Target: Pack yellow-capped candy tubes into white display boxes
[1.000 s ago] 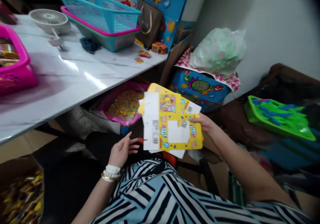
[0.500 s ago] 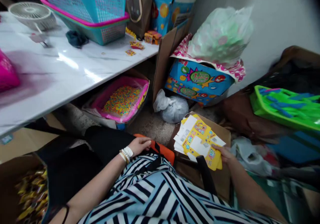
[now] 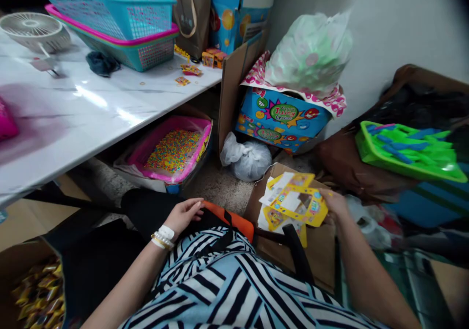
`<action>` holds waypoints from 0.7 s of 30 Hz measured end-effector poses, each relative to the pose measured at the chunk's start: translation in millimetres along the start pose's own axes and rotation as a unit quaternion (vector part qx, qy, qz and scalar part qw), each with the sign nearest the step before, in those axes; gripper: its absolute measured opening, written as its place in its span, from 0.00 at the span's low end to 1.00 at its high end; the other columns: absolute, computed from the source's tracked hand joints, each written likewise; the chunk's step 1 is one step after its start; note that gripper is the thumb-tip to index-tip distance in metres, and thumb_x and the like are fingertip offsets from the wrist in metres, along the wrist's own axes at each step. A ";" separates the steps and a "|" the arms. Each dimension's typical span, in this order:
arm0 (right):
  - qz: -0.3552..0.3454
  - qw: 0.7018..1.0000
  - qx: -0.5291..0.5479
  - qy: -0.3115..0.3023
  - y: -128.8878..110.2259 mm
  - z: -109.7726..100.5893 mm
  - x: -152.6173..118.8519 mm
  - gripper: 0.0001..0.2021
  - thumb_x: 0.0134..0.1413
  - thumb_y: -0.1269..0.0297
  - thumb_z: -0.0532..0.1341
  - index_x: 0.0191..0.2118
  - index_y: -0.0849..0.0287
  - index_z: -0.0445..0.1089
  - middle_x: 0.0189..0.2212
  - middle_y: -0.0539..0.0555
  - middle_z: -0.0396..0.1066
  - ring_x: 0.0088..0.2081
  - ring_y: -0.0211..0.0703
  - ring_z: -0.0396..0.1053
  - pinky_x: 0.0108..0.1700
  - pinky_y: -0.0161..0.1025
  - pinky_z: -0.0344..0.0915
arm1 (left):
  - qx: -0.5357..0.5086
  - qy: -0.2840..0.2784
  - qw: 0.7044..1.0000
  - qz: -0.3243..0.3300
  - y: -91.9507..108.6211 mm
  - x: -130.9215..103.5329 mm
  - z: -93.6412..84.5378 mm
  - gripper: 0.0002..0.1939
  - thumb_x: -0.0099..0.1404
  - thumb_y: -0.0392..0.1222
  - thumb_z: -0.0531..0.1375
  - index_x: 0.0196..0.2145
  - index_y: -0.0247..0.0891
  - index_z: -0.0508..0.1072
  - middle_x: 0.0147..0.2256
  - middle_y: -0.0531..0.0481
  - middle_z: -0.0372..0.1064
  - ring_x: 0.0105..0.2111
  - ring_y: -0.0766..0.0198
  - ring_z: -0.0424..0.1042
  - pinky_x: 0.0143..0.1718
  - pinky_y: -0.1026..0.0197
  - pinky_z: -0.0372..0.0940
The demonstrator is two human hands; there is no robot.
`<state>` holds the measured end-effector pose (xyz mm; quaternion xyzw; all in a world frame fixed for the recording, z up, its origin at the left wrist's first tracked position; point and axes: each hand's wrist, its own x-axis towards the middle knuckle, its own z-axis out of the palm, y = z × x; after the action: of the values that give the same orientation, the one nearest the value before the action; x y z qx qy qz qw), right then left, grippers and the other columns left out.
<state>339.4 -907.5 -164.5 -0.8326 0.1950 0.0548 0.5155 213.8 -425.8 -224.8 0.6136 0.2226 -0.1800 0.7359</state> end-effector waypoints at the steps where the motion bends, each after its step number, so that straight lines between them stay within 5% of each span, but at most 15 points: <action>1: -0.004 1.000 0.007 -0.014 -15.8 1.9 4.1 0.16 0.66 0.55 0.62 0.53 0.60 0.72 0.48 0.57 0.74 0.43 0.44 0.75 0.45 0.46 0.75 | -0.001 0.004 1.000 0.013 6.6 -3.0 -0.8 0.44 0.48 0.68 0.71 0.52 0.29 0.74 0.47 0.34 0.78 0.37 0.60 0.75 0.38 0.58 0.71; 6: -0.086 0.977 0.047 -0.190 -130.1 52.0 -4.4 0.21 0.48 0.49 0.72 0.42 0.61 0.78 0.33 0.57 0.81 0.30 0.46 0.78 0.33 0.39 0.73 | -0.023 0.065 0.989 0.134 48.3 -21.2 -0.8 0.47 0.53 0.69 0.68 0.58 0.30 0.70 0.55 0.32 0.73 0.48 0.52 0.75 0.49 0.52 0.70; 10: -0.158 0.901 0.020 -0.404 -228.3 129.8 -52.1 0.26 0.48 0.49 0.72 0.50 0.59 0.76 0.29 0.56 0.81 0.29 0.50 0.80 0.29 0.38 0.73 | -0.067 0.162 0.953 0.248 78.6 -43.9 -11.6 0.54 0.54 0.68 0.68 0.69 0.36 0.56 0.65 0.34 0.62 0.63 0.49 0.65 0.62 0.50 0.62; 13: -0.232 0.845 0.002 -0.481 -284.9 193.9 -83.9 0.27 0.51 0.52 0.71 0.55 0.57 0.73 0.30 0.53 0.81 0.27 0.45 0.78 0.27 0.35 0.72 | -0.124 0.222 0.919 0.302 90.6 -63.3 -28.8 0.54 0.51 0.62 0.73 0.67 0.32 0.59 0.58 0.32 0.70 0.58 0.45 0.71 0.58 0.48 0.67; 16: -0.299 0.832 0.024 -0.466 -322.7 254.4 -101.4 0.28 0.50 0.55 0.72 0.57 0.56 0.72 0.29 0.50 0.79 0.25 0.41 0.76 0.25 0.32 0.70 | -0.161 0.331 0.876 0.312 87.7 -81.3 -51.7 0.48 0.51 0.54 0.74 0.63 0.32 0.63 0.52 0.34 0.74 0.49 0.47 0.76 0.49 0.50 0.72; 21: -0.201 0.789 0.129 -0.567 -330.9 312.0 -125.5 0.31 0.59 0.42 0.61 0.63 0.53 0.66 0.29 0.51 0.79 0.28 0.45 0.77 0.29 0.39 0.74 | -0.195 0.527 0.764 0.318 61.9 -104.8 -92.7 0.43 0.56 0.46 0.70 0.64 0.37 0.58 0.44 0.42 0.75 0.38 0.56 0.78 0.39 0.56 0.73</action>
<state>384.6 -469.4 4.9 -0.5979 -0.2985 0.3864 0.6357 149.6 -324.3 -130.0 0.4908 0.3978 0.4630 0.6217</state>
